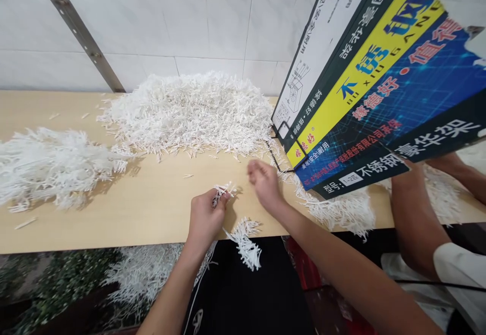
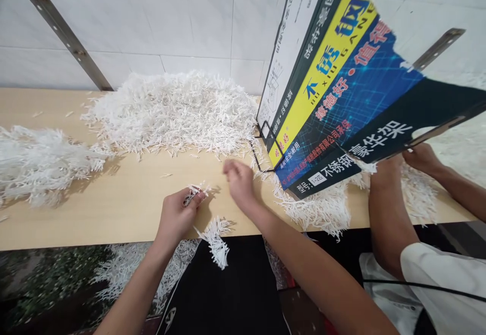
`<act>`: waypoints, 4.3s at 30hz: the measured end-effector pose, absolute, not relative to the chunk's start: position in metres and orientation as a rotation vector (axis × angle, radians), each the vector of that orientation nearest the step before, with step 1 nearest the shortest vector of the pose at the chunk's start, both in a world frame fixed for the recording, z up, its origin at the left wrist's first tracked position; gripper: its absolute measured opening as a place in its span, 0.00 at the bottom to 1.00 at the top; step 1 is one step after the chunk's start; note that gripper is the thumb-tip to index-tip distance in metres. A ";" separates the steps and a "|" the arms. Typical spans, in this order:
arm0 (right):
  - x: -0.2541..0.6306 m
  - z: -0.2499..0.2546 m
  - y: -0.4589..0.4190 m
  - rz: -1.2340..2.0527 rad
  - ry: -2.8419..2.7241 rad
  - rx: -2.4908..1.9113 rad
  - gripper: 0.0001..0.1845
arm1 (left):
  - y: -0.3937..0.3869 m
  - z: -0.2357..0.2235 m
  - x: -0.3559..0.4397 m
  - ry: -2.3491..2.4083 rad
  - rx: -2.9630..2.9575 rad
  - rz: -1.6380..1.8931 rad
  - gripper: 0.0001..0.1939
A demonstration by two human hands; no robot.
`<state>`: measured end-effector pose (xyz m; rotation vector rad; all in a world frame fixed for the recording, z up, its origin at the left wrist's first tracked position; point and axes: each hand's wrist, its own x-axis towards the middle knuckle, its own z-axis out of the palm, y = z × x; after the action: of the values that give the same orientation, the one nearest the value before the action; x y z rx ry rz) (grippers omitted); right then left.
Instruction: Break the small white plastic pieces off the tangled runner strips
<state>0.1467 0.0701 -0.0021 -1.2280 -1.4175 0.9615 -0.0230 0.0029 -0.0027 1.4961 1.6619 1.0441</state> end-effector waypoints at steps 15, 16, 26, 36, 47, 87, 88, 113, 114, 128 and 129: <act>0.136 0.013 0.059 0.985 -1.917 -1.069 0.16 | 0.003 0.005 -0.022 1.461 1.234 1.130 0.22; 0.136 0.012 0.059 0.968 -1.863 -1.083 0.15 | 0.003 0.005 -0.023 1.471 1.282 1.109 0.22; 0.144 -0.007 0.080 0.951 -1.223 -1.217 0.21 | -0.001 -0.001 -0.025 1.502 1.169 1.156 0.22; 0.137 0.012 0.059 0.891 -2.070 -1.043 0.16 | 0.003 -0.003 -0.023 1.467 1.163 1.174 0.22; 0.146 -0.006 0.077 0.834 -1.389 -1.228 0.21 | 0.001 -0.004 -0.028 1.443 1.104 1.214 0.22; 0.143 0.001 0.064 0.979 -1.591 -1.020 0.05 | 0.004 0.009 -0.022 1.560 1.372 1.079 0.17; 0.144 0.003 0.064 1.000 -1.598 -1.013 0.06 | 0.004 0.009 -0.022 1.543 1.378 1.065 0.17; 0.148 0.002 0.077 0.902 -1.481 -1.081 0.18 | 0.002 -0.001 -0.021 1.507 1.478 1.043 0.16; 0.146 0.007 0.072 0.916 -1.599 -1.041 0.18 | 0.003 -0.001 -0.021 1.501 1.487 1.049 0.16; 0.150 0.004 0.074 1.220 -1.653 -0.980 0.21 | 0.002 -0.001 -0.020 1.515 1.587 0.986 0.16; 0.149 0.007 0.071 1.232 -1.786 -0.958 0.21 | 0.002 -0.001 -0.019 1.519 1.600 0.980 0.16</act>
<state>0.1491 0.0712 0.0073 -0.9576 -1.7859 1.2325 -0.0194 0.0022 -0.0013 1.5999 1.5192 0.9796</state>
